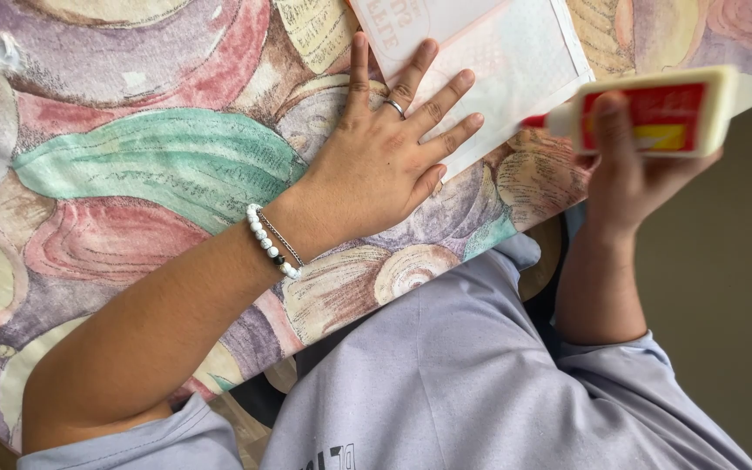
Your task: Applying glue to paper templates and folding them to assemble paper bags at a manual workstation.
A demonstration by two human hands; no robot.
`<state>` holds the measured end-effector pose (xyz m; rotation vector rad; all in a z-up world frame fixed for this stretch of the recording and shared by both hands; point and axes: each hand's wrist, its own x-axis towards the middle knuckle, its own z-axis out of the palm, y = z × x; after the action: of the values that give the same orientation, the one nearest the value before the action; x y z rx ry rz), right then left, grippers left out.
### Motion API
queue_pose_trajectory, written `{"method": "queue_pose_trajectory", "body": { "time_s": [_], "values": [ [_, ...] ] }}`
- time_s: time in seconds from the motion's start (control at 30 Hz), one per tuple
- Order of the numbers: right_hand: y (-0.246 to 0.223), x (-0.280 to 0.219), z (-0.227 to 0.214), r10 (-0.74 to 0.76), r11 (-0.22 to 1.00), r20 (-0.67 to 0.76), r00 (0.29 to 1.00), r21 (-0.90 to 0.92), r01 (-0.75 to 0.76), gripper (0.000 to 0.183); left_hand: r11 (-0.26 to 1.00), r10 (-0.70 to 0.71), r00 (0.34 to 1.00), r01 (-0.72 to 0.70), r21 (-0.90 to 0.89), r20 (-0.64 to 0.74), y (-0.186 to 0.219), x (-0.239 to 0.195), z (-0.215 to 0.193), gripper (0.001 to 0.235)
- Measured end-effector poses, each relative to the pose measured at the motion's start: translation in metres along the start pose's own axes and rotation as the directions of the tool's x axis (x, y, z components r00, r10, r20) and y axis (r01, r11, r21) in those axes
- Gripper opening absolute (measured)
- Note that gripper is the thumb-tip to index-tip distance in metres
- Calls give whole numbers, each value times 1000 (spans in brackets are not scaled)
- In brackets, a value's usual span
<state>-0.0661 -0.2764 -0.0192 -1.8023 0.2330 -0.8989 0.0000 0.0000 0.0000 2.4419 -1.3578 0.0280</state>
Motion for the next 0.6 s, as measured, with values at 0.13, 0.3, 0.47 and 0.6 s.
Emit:
{"method": "queue_pose_trajectory", "body": {
  "time_s": [0.13, 0.3, 0.47, 0.6],
  "values": [
    [-29, -8, 16, 0, 1000, 153, 988, -29, 5, 29, 1000, 3, 1000, -3, -10, -10, 0, 0, 1, 54],
    [32, 19, -17, -31, 999, -28, 999, -34, 30, 54, 999, 23, 999, -24, -31, -35, -1, 0, 3, 53],
    [13, 19, -7, 10, 1000, 54, 998, 17, -11, 47, 1000, 9, 1000, -9, 7, -5, 0, 0, 2, 54],
    [11, 12, -6, 9, 999, 116, 993, 36, -13, 41, 1000, 13, 1000, -13, -16, -20, -1, 0, 2, 54]
  ]
}}
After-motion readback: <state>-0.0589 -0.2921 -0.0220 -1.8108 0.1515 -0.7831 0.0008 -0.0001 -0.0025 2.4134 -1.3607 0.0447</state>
